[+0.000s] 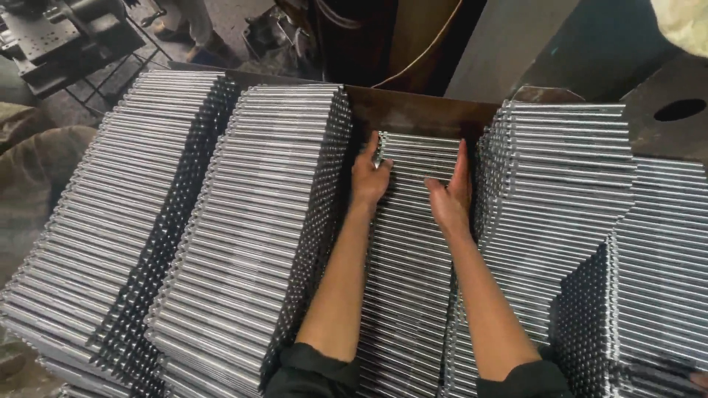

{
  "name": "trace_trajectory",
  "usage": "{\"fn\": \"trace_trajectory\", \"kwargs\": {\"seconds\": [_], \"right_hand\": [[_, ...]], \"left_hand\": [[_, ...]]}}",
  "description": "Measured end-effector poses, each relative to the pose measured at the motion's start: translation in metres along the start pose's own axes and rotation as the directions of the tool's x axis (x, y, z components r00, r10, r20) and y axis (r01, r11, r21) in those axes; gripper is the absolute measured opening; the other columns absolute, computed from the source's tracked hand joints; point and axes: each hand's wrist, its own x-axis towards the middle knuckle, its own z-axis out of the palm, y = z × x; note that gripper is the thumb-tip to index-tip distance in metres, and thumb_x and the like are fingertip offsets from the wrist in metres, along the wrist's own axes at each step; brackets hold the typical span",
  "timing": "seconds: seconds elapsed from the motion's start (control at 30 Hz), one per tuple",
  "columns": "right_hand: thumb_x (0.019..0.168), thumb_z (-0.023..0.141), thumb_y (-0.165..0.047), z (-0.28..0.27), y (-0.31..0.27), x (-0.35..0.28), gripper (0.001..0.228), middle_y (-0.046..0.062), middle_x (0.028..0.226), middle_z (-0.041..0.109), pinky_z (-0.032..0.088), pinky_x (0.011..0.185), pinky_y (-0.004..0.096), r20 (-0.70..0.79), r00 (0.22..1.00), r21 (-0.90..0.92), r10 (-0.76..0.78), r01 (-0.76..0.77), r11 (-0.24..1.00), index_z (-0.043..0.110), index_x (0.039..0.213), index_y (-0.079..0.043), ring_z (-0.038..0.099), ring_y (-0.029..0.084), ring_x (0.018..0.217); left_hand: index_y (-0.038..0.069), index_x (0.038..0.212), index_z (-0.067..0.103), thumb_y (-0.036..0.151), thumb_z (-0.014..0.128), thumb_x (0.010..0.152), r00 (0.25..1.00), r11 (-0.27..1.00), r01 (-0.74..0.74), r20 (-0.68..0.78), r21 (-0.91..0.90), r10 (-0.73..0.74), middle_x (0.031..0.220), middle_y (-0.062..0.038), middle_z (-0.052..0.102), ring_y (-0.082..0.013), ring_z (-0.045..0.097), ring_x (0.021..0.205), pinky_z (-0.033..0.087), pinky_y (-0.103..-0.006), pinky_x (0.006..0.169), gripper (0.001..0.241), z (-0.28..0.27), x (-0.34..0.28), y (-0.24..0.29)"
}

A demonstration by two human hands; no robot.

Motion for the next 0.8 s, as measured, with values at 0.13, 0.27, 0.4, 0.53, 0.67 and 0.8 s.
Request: {"fn": "trace_trajectory", "kwargs": {"seconds": [0.13, 0.27, 0.4, 0.53, 0.67, 0.8], "right_hand": [[0.087, 0.065, -0.008, 0.005, 0.024, 0.017, 0.087, 0.019, 0.168, 0.021, 0.021, 0.129, 0.045, -0.134, 0.991, 0.15, -0.028, 0.049, 0.987, 0.024, 0.163, -0.014, 0.021, 0.031, 0.155], [0.09, 0.065, -0.024, 0.009, 0.029, 0.011, 0.084, 0.009, 0.17, 0.019, 0.016, 0.129, 0.04, -0.079, 0.996, -0.084, -0.026, 0.02, 0.996, 0.027, 0.164, -0.019, 0.016, 0.025, 0.157], [0.091, 0.065, -0.034, 0.009, 0.018, -0.006, 0.089, 0.008, 0.172, 0.013, 0.015, 0.129, 0.04, -0.04, 0.999, -0.264, 0.026, -0.036, 0.964, 0.018, 0.166, -0.02, 0.015, 0.024, 0.157], [0.096, 0.063, -0.037, 0.01, 0.027, 0.011, 0.085, 0.017, 0.171, 0.011, 0.018, 0.128, 0.045, -0.008, 0.995, -0.404, -0.098, 0.086, 0.911, 0.02, 0.165, -0.011, 0.018, 0.03, 0.156], [0.096, 0.063, -0.037, 0.014, 0.027, 0.026, 0.083, 0.011, 0.171, 0.014, 0.019, 0.128, 0.043, -0.026, 0.995, -0.41, -0.099, 0.08, 0.908, 0.022, 0.165, -0.014, 0.019, 0.027, 0.157], [0.094, 0.064, -0.035, 0.014, 0.039, 0.028, 0.082, 0.005, 0.169, 0.018, 0.021, 0.128, 0.04, -0.042, 0.997, -0.301, -0.065, 0.05, 0.952, 0.025, 0.165, -0.019, 0.021, 0.024, 0.156]], "left_hand": [[0.033, 0.151, 0.049, 0.013, 0.067, 0.091, 1.0, 1.0, 0.011, 0.0, 0.013, -0.011, 0.151, -0.006, 0.056, -0.0261, 0.052, 0.139, 0.042, -0.0397, 0.117, 0.066, 0.001, -0.002, -0.003], [0.034, 0.15, 0.05, 0.012, 0.067, 0.09, 1.0, 0.998, 0.018, 0.007, 0.068, -0.018, 0.149, -0.004, 0.058, -0.0244, 0.052, 0.139, 0.044, -0.0383, 0.116, 0.066, -0.006, -0.013, 0.002], [0.03, 0.153, 0.046, 0.009, 0.064, 0.091, 1.0, 0.998, 0.0, 0.018, 0.068, -0.001, 0.153, -0.007, 0.053, -0.0279, 0.049, 0.142, 0.041, -0.0415, 0.118, 0.068, -0.008, -0.022, 0.008], [0.027, 0.155, 0.044, 0.008, 0.065, 0.091, 0.999, 0.998, -0.035, 0.016, 0.051, 0.034, 0.156, -0.008, 0.049, -0.0283, 0.045, 0.144, 0.039, -0.0425, 0.12, 0.069, -0.005, -0.013, 0.007], [0.027, 0.155, 0.044, 0.01, 0.066, 0.092, 0.996, 0.987, -0.092, 0.011, 0.129, 0.091, 0.158, -0.005, 0.047, -0.0278, 0.045, 0.145, 0.038, -0.0446, 0.12, 0.069, 0.003, -0.001, 0.001], [0.024, 0.156, 0.044, 0.006, 0.063, 0.093, 0.998, 0.998, -0.056, 0.024, 0.006, 0.056, 0.158, -0.009, 0.047, -0.0279, 0.041, 0.147, 0.036, -0.0418, 0.122, 0.068, -0.007, -0.011, 0.006]]}}
